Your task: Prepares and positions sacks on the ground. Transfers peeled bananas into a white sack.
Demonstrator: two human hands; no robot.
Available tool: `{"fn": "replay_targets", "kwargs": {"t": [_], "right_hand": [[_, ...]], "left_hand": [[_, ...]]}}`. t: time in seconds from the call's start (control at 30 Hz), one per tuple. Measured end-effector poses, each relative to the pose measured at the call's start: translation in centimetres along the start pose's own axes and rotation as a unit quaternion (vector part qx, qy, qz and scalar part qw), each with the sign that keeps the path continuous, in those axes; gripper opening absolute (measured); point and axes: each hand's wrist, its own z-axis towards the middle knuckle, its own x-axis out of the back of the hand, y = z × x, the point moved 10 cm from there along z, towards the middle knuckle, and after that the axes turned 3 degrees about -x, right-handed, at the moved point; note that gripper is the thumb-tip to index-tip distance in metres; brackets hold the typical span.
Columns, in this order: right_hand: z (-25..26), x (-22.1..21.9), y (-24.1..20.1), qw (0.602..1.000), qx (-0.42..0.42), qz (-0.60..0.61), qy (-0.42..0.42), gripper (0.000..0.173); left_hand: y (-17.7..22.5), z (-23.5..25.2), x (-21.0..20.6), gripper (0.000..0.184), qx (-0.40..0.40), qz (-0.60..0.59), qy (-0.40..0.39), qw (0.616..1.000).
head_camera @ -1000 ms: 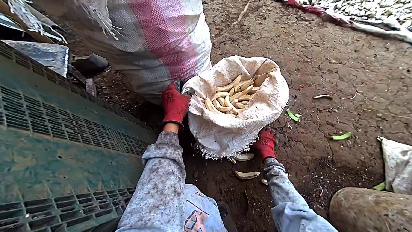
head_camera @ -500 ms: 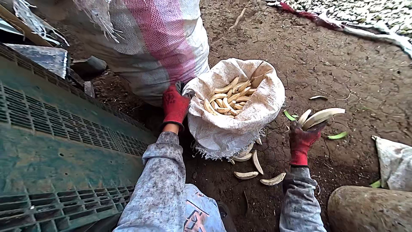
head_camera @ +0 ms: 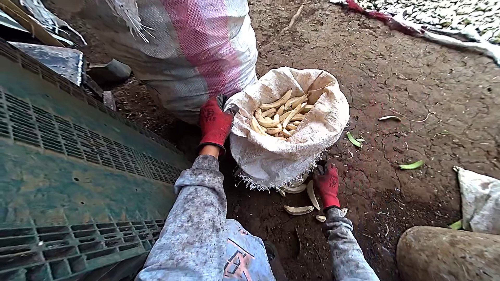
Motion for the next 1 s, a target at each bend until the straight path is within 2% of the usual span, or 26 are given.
{"fn": "replay_targets", "kwargs": {"t": [0.07,0.1,0.2,0.3,0.4,0.43,0.5,0.57,0.7,0.8,1.0], "right_hand": [[0.4,-3.6,0.1,0.992,-0.029,-0.109,-0.059,0.066],[0.9,-4.6,-0.3,0.986,-0.026,-0.146,-0.074,0.07],[2.6,-5.3,-1.6,0.969,-0.007,-0.204,-0.137,0.067],[2.2,-3.1,-1.4,0.967,-0.012,-0.184,-0.178,0.054],[0.0,-2.5,0.0,0.965,0.0,-0.129,-0.227,0.057],[-1.0,-3.1,0.2,0.962,0.009,-0.128,-0.243,0.066],[-2.5,-4.6,-0.3,0.946,0.026,-0.185,-0.263,0.101],[-3.7,-6.6,-1.5,0.938,0.031,-0.242,-0.247,0.114],[-5.5,-8.7,-1.4,0.948,0.061,-0.247,-0.19,0.096],[-6.9,-8.8,-2.1,0.94,0.096,-0.246,-0.217,0.071],[-7.9,-8.9,-3.8,0.906,0.115,-0.297,-0.278,0.049]], "left_hand": [[0.0,0.2,-0.1,0.049,-0.006,0.003,0.0,1.0],[0.0,0.2,-0.2,0.05,-0.007,0.006,-0.003,1.0],[-0.1,0.0,-0.1,0.053,-0.003,0.015,-0.008,1.0],[-0.1,-0.1,0.0,0.053,0.003,0.014,-0.007,1.0],[0.2,0.0,0.0,0.05,-0.001,0.004,-0.003,1.0],[0.2,0.0,-0.1,0.05,-0.004,0.002,-0.004,1.0],[0.5,-0.2,-0.2,0.051,-0.009,-0.004,-0.004,1.0],[0.6,-0.1,0.0,0.051,-0.007,-0.004,-0.003,1.0],[0.4,-0.2,-0.4,0.053,-0.005,0.005,-0.01,1.0],[0.4,-0.4,-0.3,0.055,0.0,0.008,-0.014,1.0],[0.8,-0.6,-0.4,0.051,-0.007,0.01,-0.009,1.0]]}}
